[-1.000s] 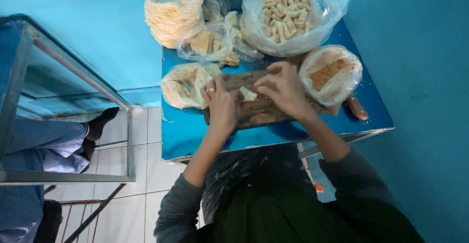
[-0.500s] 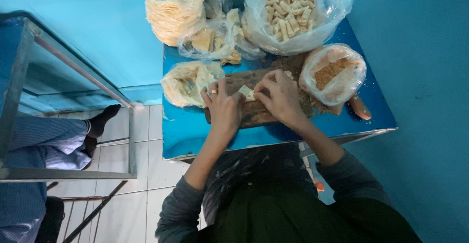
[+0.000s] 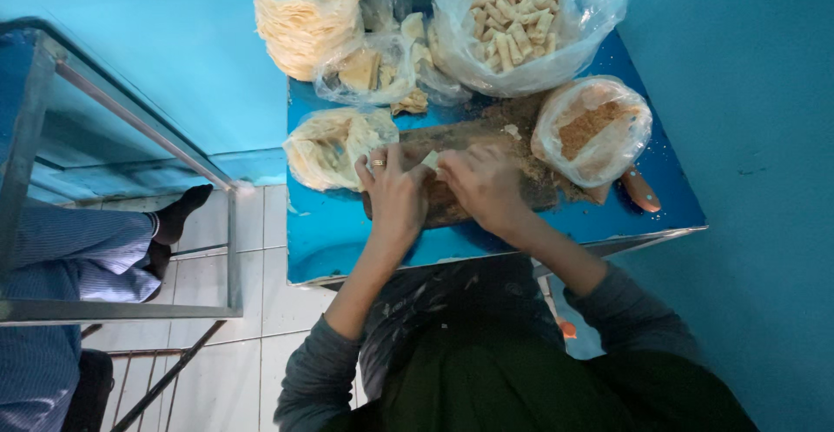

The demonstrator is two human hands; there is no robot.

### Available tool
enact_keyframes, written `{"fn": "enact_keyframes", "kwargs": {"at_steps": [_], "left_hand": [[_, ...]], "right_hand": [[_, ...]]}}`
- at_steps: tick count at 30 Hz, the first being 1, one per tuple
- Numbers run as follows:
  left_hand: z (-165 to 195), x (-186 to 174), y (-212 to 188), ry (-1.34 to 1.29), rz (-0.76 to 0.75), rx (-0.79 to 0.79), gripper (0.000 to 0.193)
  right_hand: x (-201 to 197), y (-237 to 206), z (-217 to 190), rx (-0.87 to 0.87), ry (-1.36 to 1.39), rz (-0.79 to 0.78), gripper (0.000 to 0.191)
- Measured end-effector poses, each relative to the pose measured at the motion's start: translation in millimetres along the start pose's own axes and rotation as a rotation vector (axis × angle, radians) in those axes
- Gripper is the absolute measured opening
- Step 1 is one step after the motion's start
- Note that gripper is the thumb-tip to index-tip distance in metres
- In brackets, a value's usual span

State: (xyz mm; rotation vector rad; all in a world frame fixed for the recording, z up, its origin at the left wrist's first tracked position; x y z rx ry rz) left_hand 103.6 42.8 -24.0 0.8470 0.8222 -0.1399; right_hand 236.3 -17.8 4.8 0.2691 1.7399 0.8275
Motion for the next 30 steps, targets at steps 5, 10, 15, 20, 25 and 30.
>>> {"fn": "enact_keyframes", "kwargs": {"at_steps": [5, 10, 15, 20, 25, 30], "left_hand": [[-7.6, 7.4, -4.3, -0.042, 0.027, -0.001, 0.010], [-7.2, 8.4, -1.8, 0.019, -0.048, 0.088, 0.009], [-7.5, 2.0, 0.8, 0.002, -0.023, 0.106, 0.011], [-11.7, 12.3, 5.8, -0.004, -0.057, 0.082, 0.009], [-27.6, 23.0, 22.2, -0.179, -0.235, -0.104, 0.013], [-19.2, 9.4, 22.9, -0.152, -0.065, -0.058, 0.020]], "right_hand": [[9.7, -10.0, 2.3, -0.131, -0.002, -0.083, 0.024], [19.6, 0.5, 36.1, 0.106, 0.185, -0.134, 0.016], [14.9, 1.0, 31.9, 0.113, 0.057, -0.116, 0.012], [8.3, -7.2, 26.1, 0.112, -0.001, -0.106, 0.019], [26.8, 0.7, 50.8, 0.329, 0.058, -0.251, 0.019], [28.9, 3.7, 54.3, 0.383, 0.117, -0.157, 0.026]]}}
Point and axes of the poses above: each hand's wrist, its own y-axis towards the middle knuckle, its own x-axis out of the palm, z = x × y, the point moved 5 cm from there along y, towards the middle knuckle, and after that the axes turned 2 degrees about -x, right-handed, at the moved point
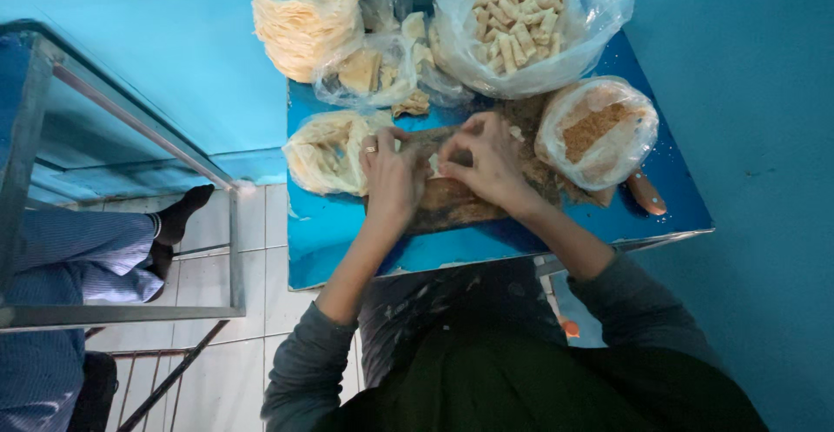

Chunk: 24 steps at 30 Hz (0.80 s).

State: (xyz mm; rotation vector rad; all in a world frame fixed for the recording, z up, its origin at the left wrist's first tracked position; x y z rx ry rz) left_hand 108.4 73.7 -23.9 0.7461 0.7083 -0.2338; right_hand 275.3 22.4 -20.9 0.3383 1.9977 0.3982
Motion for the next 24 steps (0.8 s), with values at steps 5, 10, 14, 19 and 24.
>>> {"fn": "enact_keyframes", "kwargs": {"at_steps": [5, 10, 14, 19, 24], "left_hand": [[9.8, -11.7, -4.8, 0.086, 0.013, 0.258, 0.017], [12.1, -9.0, -3.8, 0.160, -0.069, 0.288, 0.014], [11.3, -4.5, 3.2, 0.208, -0.039, 0.272, 0.035], [-2.0, 3.9, 14.8, 0.062, -0.090, 0.056, 0.026], [-4.4, 1.9, 15.7, 0.054, -0.031, 0.044, 0.028]], "right_hand": [[-14.6, -15.5, -14.8, -0.116, -0.051, 0.061, 0.017], [-19.8, -20.4, -21.7, -0.198, -0.183, 0.118, 0.014], [-8.2, -4.4, -2.9, -0.029, -0.086, 0.023, 0.016], [-6.5, 1.7, -3.3, -0.058, -0.008, 0.092, 0.022], [-8.2, -10.1, -16.4, -0.129, -0.075, 0.062, 0.023]]}}
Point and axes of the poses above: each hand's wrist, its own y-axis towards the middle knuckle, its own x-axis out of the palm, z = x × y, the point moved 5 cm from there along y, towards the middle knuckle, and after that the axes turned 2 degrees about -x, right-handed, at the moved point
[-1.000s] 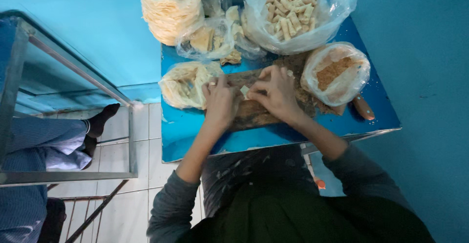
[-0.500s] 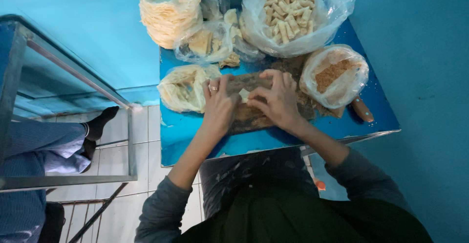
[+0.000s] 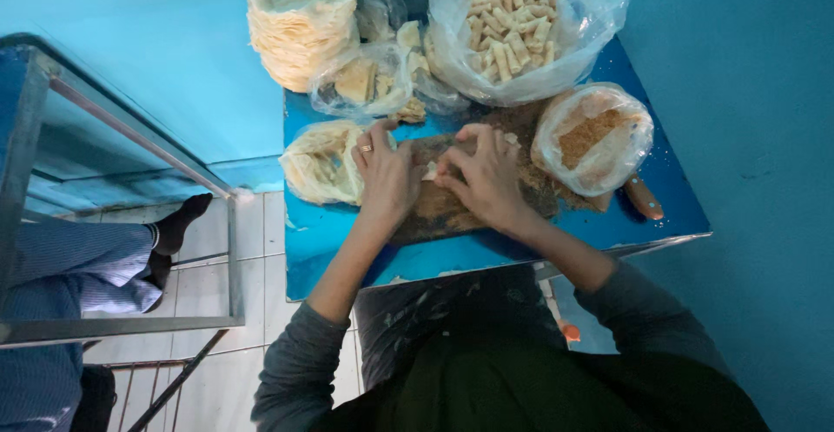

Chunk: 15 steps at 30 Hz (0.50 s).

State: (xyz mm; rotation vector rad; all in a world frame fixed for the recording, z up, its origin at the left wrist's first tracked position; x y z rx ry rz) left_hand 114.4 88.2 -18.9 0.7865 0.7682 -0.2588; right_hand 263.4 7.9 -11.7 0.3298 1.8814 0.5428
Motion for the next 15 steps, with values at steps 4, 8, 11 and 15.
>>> {"fn": "enact_keyframes", "kwargs": {"at_steps": [4, 8, 11, 15], "left_hand": [[0.9, -1.9, -4.9, -0.053, -0.005, 0.075, 0.020], [3.7, 2.0, -5.3, 0.041, 0.045, 0.147, 0.020], [4.3, 6.9, -1.6, 0.159, 0.077, 0.125, 0.017], [-6.5, -11.9, -4.5, 0.130, 0.141, 0.033, 0.017]], "right_hand": [[1.8, 6.7, 0.1, 0.025, -0.070, -0.001, 0.015], [3.2, 20.6, 2.8, 0.060, -0.084, -0.040, 0.017], [-5.5, 22.0, 0.9, 0.067, -0.023, -0.007, 0.024], [-13.3, 0.3, -17.8, -0.103, -0.158, -0.022, 0.037]]}}
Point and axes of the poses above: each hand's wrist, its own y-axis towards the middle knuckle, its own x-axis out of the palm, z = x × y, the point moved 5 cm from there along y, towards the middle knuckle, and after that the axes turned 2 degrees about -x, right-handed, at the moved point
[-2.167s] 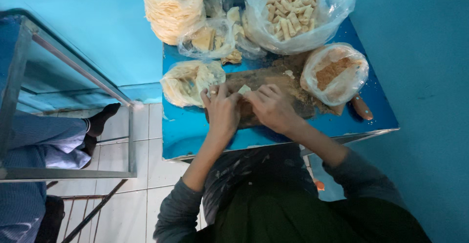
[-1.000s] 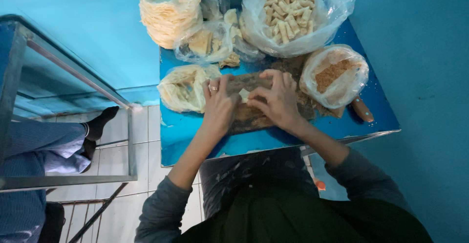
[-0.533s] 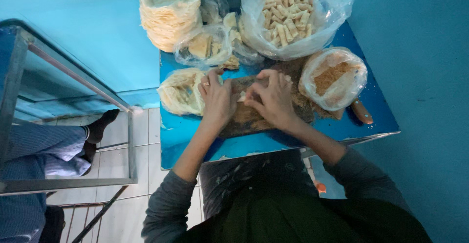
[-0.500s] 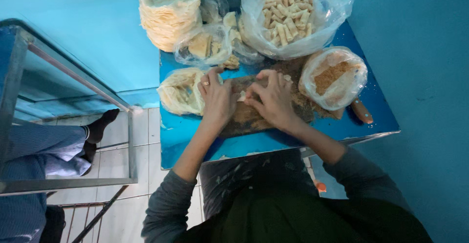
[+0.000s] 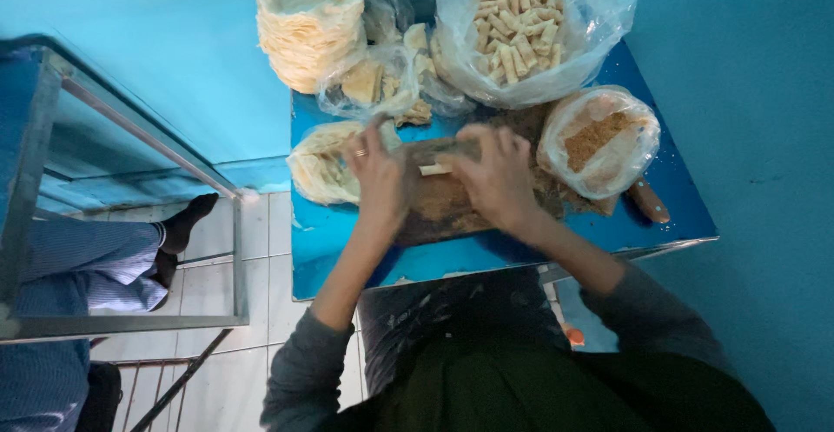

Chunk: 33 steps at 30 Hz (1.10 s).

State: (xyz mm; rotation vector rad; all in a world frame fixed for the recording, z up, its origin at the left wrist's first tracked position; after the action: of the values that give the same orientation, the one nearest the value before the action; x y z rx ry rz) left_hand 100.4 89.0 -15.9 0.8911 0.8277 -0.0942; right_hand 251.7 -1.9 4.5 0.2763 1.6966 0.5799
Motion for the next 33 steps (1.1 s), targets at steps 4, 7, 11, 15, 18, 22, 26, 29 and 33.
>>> {"fn": "enact_keyframes", "kwargs": {"at_steps": [4, 7, 11, 15, 18, 22, 26, 29, 33], "left_hand": [[-4.8, -39.7, -11.5, -0.121, 0.147, -0.077, 0.025], [2.4, -65.5, -28.1, -0.182, 0.187, -0.145, 0.028], [11.1, -89.4, -60.6, -0.163, 0.197, -0.228, 0.026], [10.0, -89.1, -82.4, -0.113, 0.191, -0.308, 0.024], [11.2, -84.1, -94.7, -0.125, 0.177, -0.333, 0.025], [22.5, -80.6, -104.4, -0.182, 0.176, -0.293, 0.027], [33.1, -78.2, -108.8, -0.247, 0.152, -0.308, 0.027], [35.4, -79.4, -111.6, -0.219, 0.162, -0.327, 0.028], [38.6, -79.1, -114.7, -0.185, 0.169, -0.303, 0.029]], "right_hand": [[2.8, -5.1, -11.5, -0.120, -0.212, 0.025, 0.044], [6.0, 12.1, 3.9, -0.121, -0.120, -0.073, 0.027], [8.9, 36.8, 23.0, -0.015, 0.167, -0.195, 0.024], [5.3, 31.7, 0.2, -0.090, 0.057, -0.050, 0.016], [-0.5, 31.3, -1.5, -0.056, 0.197, -0.060, 0.019], [-5.8, 28.0, 6.6, 0.176, 0.746, -0.312, 0.020], [-34.9, 33.0, 14.6, 0.210, 1.158, -0.252, 0.024], [-82.2, 43.2, 53.4, 0.148, 0.799, 0.088, 0.019], [-114.3, 73.9, 100.9, 0.169, 0.295, 0.337, 0.012]]}}
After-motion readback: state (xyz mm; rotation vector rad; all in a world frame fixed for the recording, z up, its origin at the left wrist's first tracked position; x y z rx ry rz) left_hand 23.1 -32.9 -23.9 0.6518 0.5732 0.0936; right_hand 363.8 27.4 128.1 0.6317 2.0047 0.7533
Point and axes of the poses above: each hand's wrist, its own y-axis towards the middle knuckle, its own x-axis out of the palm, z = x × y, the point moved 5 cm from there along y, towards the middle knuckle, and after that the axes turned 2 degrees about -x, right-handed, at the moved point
